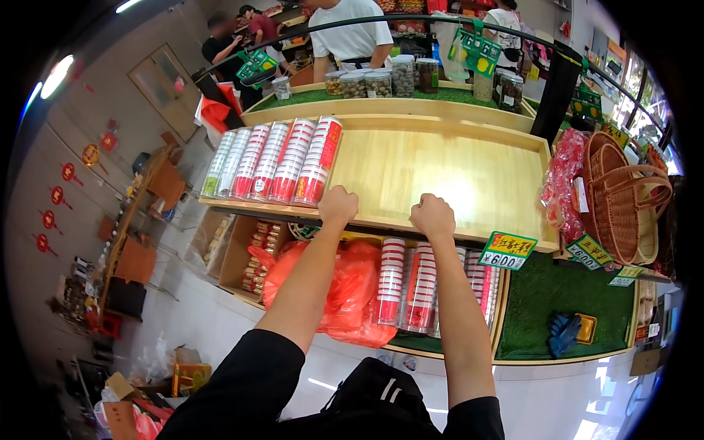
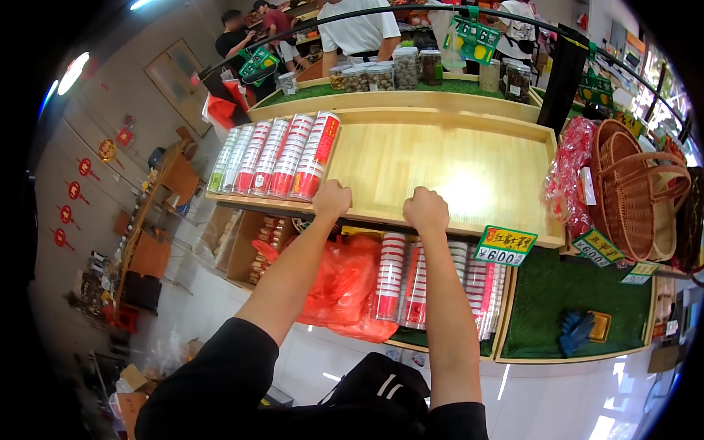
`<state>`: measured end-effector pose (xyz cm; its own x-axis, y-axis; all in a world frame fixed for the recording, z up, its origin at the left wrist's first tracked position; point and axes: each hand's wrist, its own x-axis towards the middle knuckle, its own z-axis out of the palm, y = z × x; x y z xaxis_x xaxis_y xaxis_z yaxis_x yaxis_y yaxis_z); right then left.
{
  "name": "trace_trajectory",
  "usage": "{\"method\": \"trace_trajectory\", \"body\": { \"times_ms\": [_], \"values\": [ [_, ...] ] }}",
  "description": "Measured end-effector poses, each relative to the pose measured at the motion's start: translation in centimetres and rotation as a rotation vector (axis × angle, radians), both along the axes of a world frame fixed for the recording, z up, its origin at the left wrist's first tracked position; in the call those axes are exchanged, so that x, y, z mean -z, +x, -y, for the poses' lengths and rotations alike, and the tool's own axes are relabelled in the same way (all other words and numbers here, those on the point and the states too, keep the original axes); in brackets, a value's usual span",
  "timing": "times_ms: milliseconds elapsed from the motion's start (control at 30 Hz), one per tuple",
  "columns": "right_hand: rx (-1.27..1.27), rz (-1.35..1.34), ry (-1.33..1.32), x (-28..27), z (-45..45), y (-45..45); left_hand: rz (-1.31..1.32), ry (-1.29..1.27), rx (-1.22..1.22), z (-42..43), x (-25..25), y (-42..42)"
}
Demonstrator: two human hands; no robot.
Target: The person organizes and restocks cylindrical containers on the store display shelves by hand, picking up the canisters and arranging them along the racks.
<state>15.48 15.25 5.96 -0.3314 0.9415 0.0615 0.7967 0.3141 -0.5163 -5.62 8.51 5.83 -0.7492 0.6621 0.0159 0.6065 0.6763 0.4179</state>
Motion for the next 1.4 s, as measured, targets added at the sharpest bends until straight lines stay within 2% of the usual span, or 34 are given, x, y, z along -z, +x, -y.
{"method": "trace_trajectory", "body": {
  "times_ms": [333, 533, 1400],
  "values": [
    [0.001, 0.017, -0.002, -0.4, 0.3, -0.1, 0.006, 0.016, -0.006, 0.2, -0.1, 0.0],
    [-0.002, 0.019, -0.043, -0.5, -0.1, -0.1, -0.017, -0.042, 0.09, 0.2, -0.4, 0.1],
    [-0.044, -0.018, 0.057, 0.7, -0.3, 0.1, -0.017, -0.023, 0.031, 0.0, -0.1, 0.0]
  ]
}}
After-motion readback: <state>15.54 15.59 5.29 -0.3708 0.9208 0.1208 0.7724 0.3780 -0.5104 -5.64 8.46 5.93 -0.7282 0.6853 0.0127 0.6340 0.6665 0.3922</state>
